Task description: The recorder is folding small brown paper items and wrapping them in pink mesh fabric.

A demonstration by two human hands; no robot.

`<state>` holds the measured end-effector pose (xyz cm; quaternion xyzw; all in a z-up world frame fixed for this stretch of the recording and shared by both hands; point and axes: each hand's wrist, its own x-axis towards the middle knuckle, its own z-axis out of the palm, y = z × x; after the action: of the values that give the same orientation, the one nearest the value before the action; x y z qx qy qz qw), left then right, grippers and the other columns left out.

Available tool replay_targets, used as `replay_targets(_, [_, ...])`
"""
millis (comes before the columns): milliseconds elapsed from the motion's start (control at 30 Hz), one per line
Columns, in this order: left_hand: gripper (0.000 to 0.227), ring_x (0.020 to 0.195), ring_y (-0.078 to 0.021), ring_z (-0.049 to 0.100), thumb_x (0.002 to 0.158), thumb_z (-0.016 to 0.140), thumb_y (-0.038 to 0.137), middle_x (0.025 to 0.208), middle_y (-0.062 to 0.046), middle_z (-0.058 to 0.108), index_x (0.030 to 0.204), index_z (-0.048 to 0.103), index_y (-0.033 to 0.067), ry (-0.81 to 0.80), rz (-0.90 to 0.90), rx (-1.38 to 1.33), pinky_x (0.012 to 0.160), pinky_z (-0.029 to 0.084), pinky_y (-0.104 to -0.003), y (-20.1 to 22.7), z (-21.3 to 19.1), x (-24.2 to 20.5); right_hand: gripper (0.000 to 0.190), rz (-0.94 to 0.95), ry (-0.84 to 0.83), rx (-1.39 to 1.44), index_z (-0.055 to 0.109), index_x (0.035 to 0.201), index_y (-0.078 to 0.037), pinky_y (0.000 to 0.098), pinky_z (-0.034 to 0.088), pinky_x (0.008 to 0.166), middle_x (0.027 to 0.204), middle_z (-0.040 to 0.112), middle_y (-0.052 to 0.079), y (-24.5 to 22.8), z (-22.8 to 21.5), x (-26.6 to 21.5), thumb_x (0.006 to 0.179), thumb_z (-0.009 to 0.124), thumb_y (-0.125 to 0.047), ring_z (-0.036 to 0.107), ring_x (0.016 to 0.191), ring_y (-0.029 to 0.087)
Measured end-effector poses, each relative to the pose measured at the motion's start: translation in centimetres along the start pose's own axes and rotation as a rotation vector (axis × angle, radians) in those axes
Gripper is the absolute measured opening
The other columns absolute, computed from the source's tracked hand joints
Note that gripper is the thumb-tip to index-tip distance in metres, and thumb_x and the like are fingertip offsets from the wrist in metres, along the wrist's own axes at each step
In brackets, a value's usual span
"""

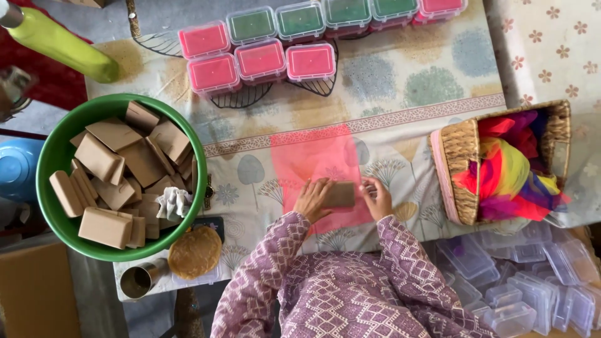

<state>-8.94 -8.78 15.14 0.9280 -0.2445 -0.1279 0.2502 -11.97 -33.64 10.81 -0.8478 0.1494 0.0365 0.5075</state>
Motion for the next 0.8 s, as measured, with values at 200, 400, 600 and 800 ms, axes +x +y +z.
replay_targets(200, [0.112,0.134,-0.0273,0.047,0.066,0.089,0.039,0.135,-0.012,0.052,0.154,0.024,0.0099,-0.112,0.076,0.239,0.124,0.020,-0.055,-0.9,3.5,1.5,0.050,-0.040,-0.220,0.220,0.051,0.142,-0.007,0.0310,0.055,0.094,0.115,0.069,0.009,2.4,0.0,-2.4,0.098,0.067,-0.025,0.067,0.104,0.017])
replay_targets(400, [0.109,0.132,-0.0269,0.049,0.066,0.088,0.039,0.134,-0.012,0.053,0.152,0.027,0.0096,-0.133,0.075,0.261,0.126,0.018,-0.052,-1.2,3.9,1.8,0.059,-0.020,-0.203,0.108,0.049,0.143,-0.008,0.0316,0.057,0.092,0.111,0.069,0.009,3.1,1.0,-2.0,0.092,0.072,-0.028,0.068,0.101,0.018])
replay_targets(600, [0.097,0.129,-0.0249,0.051,0.067,0.086,0.042,0.130,-0.011,0.054,0.142,0.034,0.0095,-0.137,0.052,0.239,0.127,0.017,-0.048,-2.0,4.5,1.9,0.056,-0.036,-0.178,0.070,0.054,0.139,-0.008,0.0310,0.059,0.092,0.112,0.070,0.008,5.4,2.2,-1.7,0.090,0.074,-0.026,0.068,0.099,0.018])
replay_targets(800, [0.093,0.129,-0.0231,0.054,0.072,0.085,0.045,0.127,-0.010,0.056,0.142,0.034,0.0116,-0.177,-0.076,0.214,0.129,0.016,-0.044,-1.0,2.5,-0.6,0.051,-0.113,-0.163,-0.010,0.057,0.134,-0.008,0.0315,0.059,0.091,0.113,0.067,0.009,4.0,2.0,-1.9,0.090,0.073,-0.029,0.068,0.099,0.018])
